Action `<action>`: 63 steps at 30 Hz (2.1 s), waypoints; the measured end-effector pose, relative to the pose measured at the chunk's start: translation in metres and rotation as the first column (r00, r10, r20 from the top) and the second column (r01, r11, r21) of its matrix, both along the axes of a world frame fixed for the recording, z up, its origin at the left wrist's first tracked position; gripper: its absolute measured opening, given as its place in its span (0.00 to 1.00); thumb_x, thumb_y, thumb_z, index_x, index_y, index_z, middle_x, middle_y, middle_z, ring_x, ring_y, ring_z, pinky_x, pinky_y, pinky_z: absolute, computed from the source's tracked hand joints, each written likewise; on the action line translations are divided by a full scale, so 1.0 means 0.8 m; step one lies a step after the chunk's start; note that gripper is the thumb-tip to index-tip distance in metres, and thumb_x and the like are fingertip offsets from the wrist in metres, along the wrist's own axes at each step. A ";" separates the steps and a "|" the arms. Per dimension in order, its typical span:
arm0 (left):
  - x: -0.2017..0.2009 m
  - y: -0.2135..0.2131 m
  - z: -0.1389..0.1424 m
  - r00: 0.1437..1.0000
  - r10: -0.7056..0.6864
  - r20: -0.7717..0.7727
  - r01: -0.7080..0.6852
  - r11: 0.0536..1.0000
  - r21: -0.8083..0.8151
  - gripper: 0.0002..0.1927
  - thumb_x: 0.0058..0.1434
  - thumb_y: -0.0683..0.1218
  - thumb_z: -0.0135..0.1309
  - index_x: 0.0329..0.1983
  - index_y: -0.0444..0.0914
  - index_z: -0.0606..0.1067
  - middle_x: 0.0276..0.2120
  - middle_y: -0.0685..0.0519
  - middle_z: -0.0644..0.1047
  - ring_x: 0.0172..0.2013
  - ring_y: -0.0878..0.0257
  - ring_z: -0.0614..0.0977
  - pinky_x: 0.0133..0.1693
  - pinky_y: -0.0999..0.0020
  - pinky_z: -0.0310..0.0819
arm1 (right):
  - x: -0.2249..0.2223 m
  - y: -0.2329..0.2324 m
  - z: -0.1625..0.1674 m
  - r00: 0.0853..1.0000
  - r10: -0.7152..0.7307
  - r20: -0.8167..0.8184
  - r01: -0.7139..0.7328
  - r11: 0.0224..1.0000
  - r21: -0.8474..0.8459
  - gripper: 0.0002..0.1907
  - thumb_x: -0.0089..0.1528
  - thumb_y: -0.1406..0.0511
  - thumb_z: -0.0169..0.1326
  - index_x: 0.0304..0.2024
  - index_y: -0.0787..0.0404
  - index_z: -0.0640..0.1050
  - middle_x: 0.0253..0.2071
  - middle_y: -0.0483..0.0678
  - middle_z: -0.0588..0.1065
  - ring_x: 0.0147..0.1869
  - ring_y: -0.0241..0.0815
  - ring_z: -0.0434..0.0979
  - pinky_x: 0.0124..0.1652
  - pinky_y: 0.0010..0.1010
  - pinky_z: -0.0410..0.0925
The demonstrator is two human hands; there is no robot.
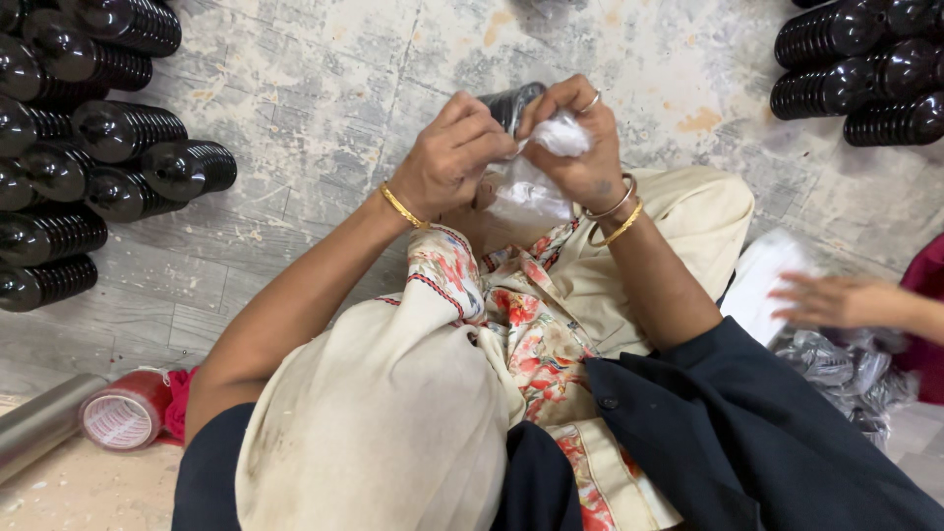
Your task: The person sits on the floor among piles of black plastic bottle caps and wraps each cap in a small clear plastic bag by hand, twisting the bag closed, and sets the wrapped cap aside with other finished ones.
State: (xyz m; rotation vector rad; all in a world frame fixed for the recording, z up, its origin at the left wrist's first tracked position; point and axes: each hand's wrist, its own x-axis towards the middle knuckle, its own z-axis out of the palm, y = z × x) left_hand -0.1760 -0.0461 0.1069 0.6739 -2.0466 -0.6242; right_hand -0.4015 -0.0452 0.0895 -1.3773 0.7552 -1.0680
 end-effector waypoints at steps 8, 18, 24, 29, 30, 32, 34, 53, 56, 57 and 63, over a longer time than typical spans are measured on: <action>0.000 0.004 0.008 0.999 0.038 -0.011 -0.037 0.997 0.062 0.13 0.56 0.30 0.58 0.43 0.35 0.75 0.39 0.49 0.76 0.45 0.48 0.75 0.49 0.57 0.72 | 0.013 0.014 0.012 0.893 -0.306 -0.331 0.106 0.856 -0.506 0.30 0.61 0.82 0.57 0.62 0.60 0.64 0.46 0.55 0.76 0.50 0.46 0.82 0.48 0.31 0.74; -0.013 0.017 0.019 0.992 0.086 -0.091 -0.081 0.995 0.054 0.11 0.62 0.33 0.61 0.43 0.36 0.74 0.41 0.51 0.76 0.45 0.50 0.75 0.51 0.56 0.71 | 0.029 0.027 0.007 0.856 -0.448 -0.258 0.204 0.751 -0.628 0.28 0.60 0.78 0.60 0.60 0.61 0.67 0.41 0.54 0.75 0.41 0.50 0.81 0.42 0.35 0.74; -0.012 0.016 0.020 0.992 0.116 -0.059 -0.117 0.993 -0.016 0.13 0.60 0.32 0.60 0.46 0.35 0.73 0.48 0.47 0.73 0.49 0.48 0.76 0.51 0.58 0.74 | 0.034 0.029 0.019 0.783 -0.508 -0.359 0.220 0.766 -0.604 0.16 0.59 0.74 0.59 0.49 0.62 0.73 0.43 0.55 0.73 0.43 0.54 0.78 0.42 0.38 0.72; -0.016 0.022 0.011 0.986 0.165 -0.022 -0.166 0.986 -0.026 0.15 0.57 0.31 0.59 0.47 0.34 0.75 0.45 0.49 0.75 0.45 0.49 0.77 0.46 0.58 0.76 | 0.039 0.033 0.022 0.786 -0.478 -0.392 0.234 0.817 -0.527 0.10 0.62 0.73 0.58 0.44 0.64 0.73 0.42 0.55 0.73 0.41 0.52 0.77 0.40 0.39 0.71; -0.017 0.024 0.008 0.985 0.171 -0.025 -0.172 0.984 -0.045 0.16 0.56 0.31 0.59 0.47 0.34 0.76 0.45 0.49 0.75 0.44 0.49 0.78 0.45 0.58 0.76 | 0.040 0.034 0.022 0.782 -0.480 -0.398 0.243 0.822 -0.515 0.08 0.62 0.73 0.58 0.43 0.64 0.74 0.41 0.54 0.72 0.41 0.52 0.77 0.40 0.39 0.71; -0.014 0.025 0.004 0.987 0.158 -0.024 -0.160 0.984 -0.078 0.16 0.56 0.30 0.59 0.48 0.32 0.75 0.45 0.47 0.75 0.44 0.48 0.78 0.45 0.57 0.76 | 0.041 0.035 0.021 0.773 -0.484 -0.409 0.260 0.831 -0.492 0.06 0.64 0.73 0.58 0.41 0.64 0.74 0.38 0.53 0.71 0.39 0.50 0.76 0.39 0.38 0.70; -0.009 0.024 0.000 0.988 0.154 -0.005 -0.153 0.979 -0.132 0.17 0.56 0.31 0.58 0.48 0.31 0.74 0.46 0.46 0.75 0.43 0.47 0.77 0.46 0.56 0.76 | 0.038 0.032 0.021 0.842 -0.384 -0.379 0.204 0.877 -0.434 0.07 0.62 0.74 0.56 0.41 0.66 0.73 0.39 0.52 0.71 0.41 0.49 0.75 0.42 0.35 0.69; 0.007 0.016 0.004 0.973 0.203 0.108 -0.170 0.952 -0.254 0.16 0.52 0.36 0.57 0.45 0.31 0.74 0.43 0.43 0.73 0.42 0.47 0.75 0.45 0.52 0.73 | 0.022 0.013 -0.006 0.805 -0.239 0.543 -0.144 0.808 0.571 0.12 0.61 0.78 0.45 0.45 0.63 0.72 0.44 0.47 0.72 0.46 0.38 0.73 0.46 0.27 0.70; 0.008 0.014 0.001 0.965 0.247 0.087 -0.228 0.956 -0.184 0.15 0.53 0.32 0.55 0.44 0.32 0.74 0.43 0.44 0.73 0.43 0.47 0.75 0.47 0.53 0.73 | 0.022 0.010 -0.008 0.820 -0.241 0.519 -0.085 0.845 0.528 0.15 0.60 0.80 0.46 0.47 0.62 0.70 0.46 0.46 0.72 0.49 0.37 0.73 0.50 0.27 0.70; 0.008 0.014 0.000 0.962 0.262 0.072 -0.249 0.956 -0.153 0.14 0.54 0.30 0.55 0.44 0.33 0.74 0.42 0.44 0.73 0.43 0.47 0.75 0.47 0.53 0.73 | 0.023 0.010 -0.007 0.829 -0.223 0.513 -0.067 0.871 0.486 0.12 0.65 0.79 0.47 0.48 0.61 0.70 0.45 0.47 0.72 0.47 0.36 0.72 0.48 0.25 0.69; 0.015 0.018 0.003 0.935 0.355 -0.028 -0.353 0.934 0.059 0.12 0.61 0.30 0.57 0.44 0.35 0.72 0.40 0.46 0.73 0.41 0.47 0.75 0.46 0.54 0.72 | 0.013 0.006 0.011 0.924 -0.091 0.370 -0.058 0.926 0.372 0.16 0.69 0.72 0.54 0.58 0.60 0.70 0.48 0.45 0.73 0.51 0.33 0.72 0.51 0.25 0.68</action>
